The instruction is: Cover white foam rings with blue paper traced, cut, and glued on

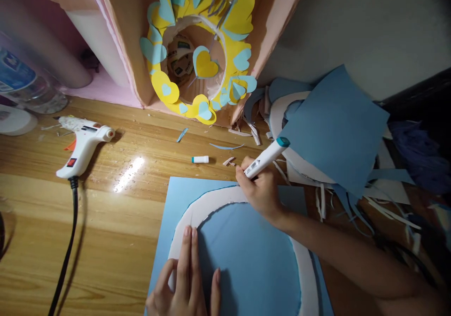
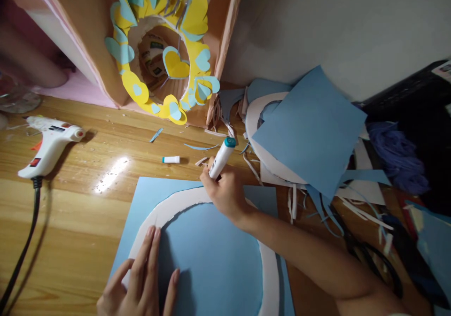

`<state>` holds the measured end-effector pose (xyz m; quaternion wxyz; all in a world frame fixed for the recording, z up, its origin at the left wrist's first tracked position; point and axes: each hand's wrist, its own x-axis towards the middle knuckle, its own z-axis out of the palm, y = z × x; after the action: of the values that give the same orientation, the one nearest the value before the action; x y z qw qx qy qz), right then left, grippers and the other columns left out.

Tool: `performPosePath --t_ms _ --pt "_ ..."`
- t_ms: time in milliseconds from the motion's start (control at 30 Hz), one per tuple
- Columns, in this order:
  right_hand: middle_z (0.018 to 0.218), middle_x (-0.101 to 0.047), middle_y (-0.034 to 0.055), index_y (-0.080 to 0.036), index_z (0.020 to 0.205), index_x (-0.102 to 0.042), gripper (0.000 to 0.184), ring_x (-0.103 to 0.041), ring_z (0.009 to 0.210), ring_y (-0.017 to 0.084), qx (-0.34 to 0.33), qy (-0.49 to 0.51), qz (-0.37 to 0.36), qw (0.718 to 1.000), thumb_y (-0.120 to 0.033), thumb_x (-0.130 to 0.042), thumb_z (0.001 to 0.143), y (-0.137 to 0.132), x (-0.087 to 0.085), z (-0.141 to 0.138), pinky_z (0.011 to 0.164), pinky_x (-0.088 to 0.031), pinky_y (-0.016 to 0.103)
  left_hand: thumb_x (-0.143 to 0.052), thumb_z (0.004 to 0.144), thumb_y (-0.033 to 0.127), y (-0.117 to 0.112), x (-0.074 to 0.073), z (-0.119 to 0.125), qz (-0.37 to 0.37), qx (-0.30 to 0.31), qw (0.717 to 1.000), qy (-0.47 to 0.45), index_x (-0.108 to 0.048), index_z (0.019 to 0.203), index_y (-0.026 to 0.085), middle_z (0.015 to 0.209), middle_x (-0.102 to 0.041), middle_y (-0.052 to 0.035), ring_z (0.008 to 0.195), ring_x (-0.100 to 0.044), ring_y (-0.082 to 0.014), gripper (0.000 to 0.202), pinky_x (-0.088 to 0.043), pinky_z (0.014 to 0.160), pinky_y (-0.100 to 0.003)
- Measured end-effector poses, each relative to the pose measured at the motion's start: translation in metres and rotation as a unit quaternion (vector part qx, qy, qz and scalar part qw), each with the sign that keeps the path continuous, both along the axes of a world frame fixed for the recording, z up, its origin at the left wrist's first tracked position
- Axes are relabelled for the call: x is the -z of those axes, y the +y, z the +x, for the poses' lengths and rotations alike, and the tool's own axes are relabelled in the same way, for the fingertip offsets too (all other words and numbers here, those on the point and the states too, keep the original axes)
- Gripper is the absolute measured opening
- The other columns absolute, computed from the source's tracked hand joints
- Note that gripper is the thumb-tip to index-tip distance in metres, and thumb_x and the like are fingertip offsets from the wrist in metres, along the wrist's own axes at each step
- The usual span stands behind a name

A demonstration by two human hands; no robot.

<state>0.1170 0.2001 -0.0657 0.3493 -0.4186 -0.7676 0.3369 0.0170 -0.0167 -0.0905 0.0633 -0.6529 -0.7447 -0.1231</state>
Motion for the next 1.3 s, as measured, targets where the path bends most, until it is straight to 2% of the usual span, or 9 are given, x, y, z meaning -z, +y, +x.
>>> performPosePath --t_ms 267,467,567,700,800,1000,1100,1167,1300 --pt "0.057 -0.041 -0.0060 -0.021 0.064 -0.044 0.024 -0.039 0.053 0.009 0.019 0.086 0.028 0.996 -0.022 -0.052 0.087 0.003 -0.001 0.001 0.052 -0.033 0.022 -0.052 0.083 0.031 0.000 -0.001 0.002 -0.004 -0.005 1.000 -0.007 -0.021 0.147 0.007 0.134 -0.053 -0.0134 0.087 -0.058 -0.0239 0.075 -0.037 0.083 -0.039" --pt "0.056 -0.040 -0.0069 -0.021 0.074 -0.053 0.021 -0.033 0.047 0.007 -0.009 0.177 -0.179 0.968 -0.039 -0.057 0.085 0.019 0.010 0.000 0.042 -0.024 0.021 -0.049 0.086 0.032 0.002 -0.010 0.013 -0.006 -0.091 0.995 -0.027 -0.020 0.148 0.017 0.138 -0.051 -0.0055 0.100 -0.052 -0.0290 0.070 -0.038 0.081 -0.043" --pt "0.056 -0.046 -0.0067 -0.022 0.084 -0.056 0.021 -0.040 0.047 0.008 -0.050 0.182 -0.208 0.960 -0.043 -0.059 0.084 0.022 0.000 0.007 0.041 -0.027 0.020 -0.047 0.089 0.031 0.003 -0.014 0.017 -0.004 -0.100 0.994 -0.045 -0.014 0.149 0.020 0.141 -0.047 -0.0031 0.105 -0.049 -0.0289 0.070 -0.038 0.083 -0.042" --pt "0.076 -0.069 0.0014 -0.023 0.104 -0.057 0.024 -0.064 0.069 0.013 -0.110 0.079 -0.181 0.974 -0.040 -0.049 0.091 0.007 -0.034 0.041 0.058 -0.047 0.023 -0.044 0.091 0.032 0.002 -0.015 0.018 -0.009 -0.116 0.991 -0.061 -0.008 0.149 0.023 0.146 -0.041 -0.0013 0.109 -0.047 -0.0287 0.069 -0.039 0.085 -0.041" --pt "0.092 -0.071 0.0036 -0.025 0.107 -0.056 0.022 -0.067 0.086 0.017 -0.066 -0.002 -0.145 0.987 -0.038 -0.046 0.092 -0.017 -0.048 0.082 0.076 -0.051 0.029 -0.043 0.092 0.033 0.001 -0.016 0.018 -0.011 -0.118 0.991 -0.061 -0.010 0.149 0.022 0.147 -0.040 -0.0024 0.109 -0.045 -0.0298 0.067 -0.039 0.086 -0.043" --pt "0.108 -0.063 0.0058 -0.026 0.105 -0.055 0.030 -0.062 0.098 0.024 0.089 -0.100 -0.063 0.989 -0.039 -0.063 0.080 -0.073 -0.017 0.149 0.084 -0.051 0.038 -0.042 0.091 0.037 0.004 -0.022 0.017 -0.008 -0.101 0.993 -0.066 -0.018 0.148 0.020 0.146 -0.041 -0.0084 0.110 -0.044 -0.0327 0.064 -0.041 0.084 -0.048" --pt "0.107 -0.062 0.0086 -0.024 0.110 -0.051 0.043 -0.062 0.092 0.025 0.128 -0.121 -0.047 0.983 -0.041 -0.069 0.075 -0.092 -0.006 0.156 0.078 -0.053 0.041 -0.041 0.091 0.037 0.006 -0.024 0.017 -0.004 -0.082 0.994 -0.069 -0.021 0.147 0.017 0.146 -0.039 -0.0116 0.110 -0.044 -0.0335 0.063 -0.040 0.087 -0.051" --pt "0.103 -0.064 0.0094 -0.023 0.109 -0.050 0.044 -0.063 0.086 0.024 0.138 -0.124 -0.033 0.982 -0.038 -0.071 0.072 -0.098 -0.010 0.152 0.073 -0.054 0.040 -0.040 0.092 0.036 0.006 -0.024 0.016 0.009 -0.072 0.994 -0.081 -0.022 0.147 0.019 0.147 -0.037 -0.0126 0.113 -0.045 -0.0322 0.061 -0.038 0.092 -0.052" --pt "0.086 -0.065 0.0068 -0.021 0.095 -0.053 0.020 -0.061 0.067 0.019 0.136 -0.146 0.024 0.980 -0.023 -0.059 0.076 -0.102 -0.031 0.140 0.061 -0.053 0.033 -0.041 0.092 0.035 0.006 -0.023 0.010 0.010 -0.059 0.993 -0.106 -0.030 0.143 0.018 0.145 -0.039 -0.0140 0.115 -0.045 -0.0315 0.055 -0.038 0.093 -0.051"
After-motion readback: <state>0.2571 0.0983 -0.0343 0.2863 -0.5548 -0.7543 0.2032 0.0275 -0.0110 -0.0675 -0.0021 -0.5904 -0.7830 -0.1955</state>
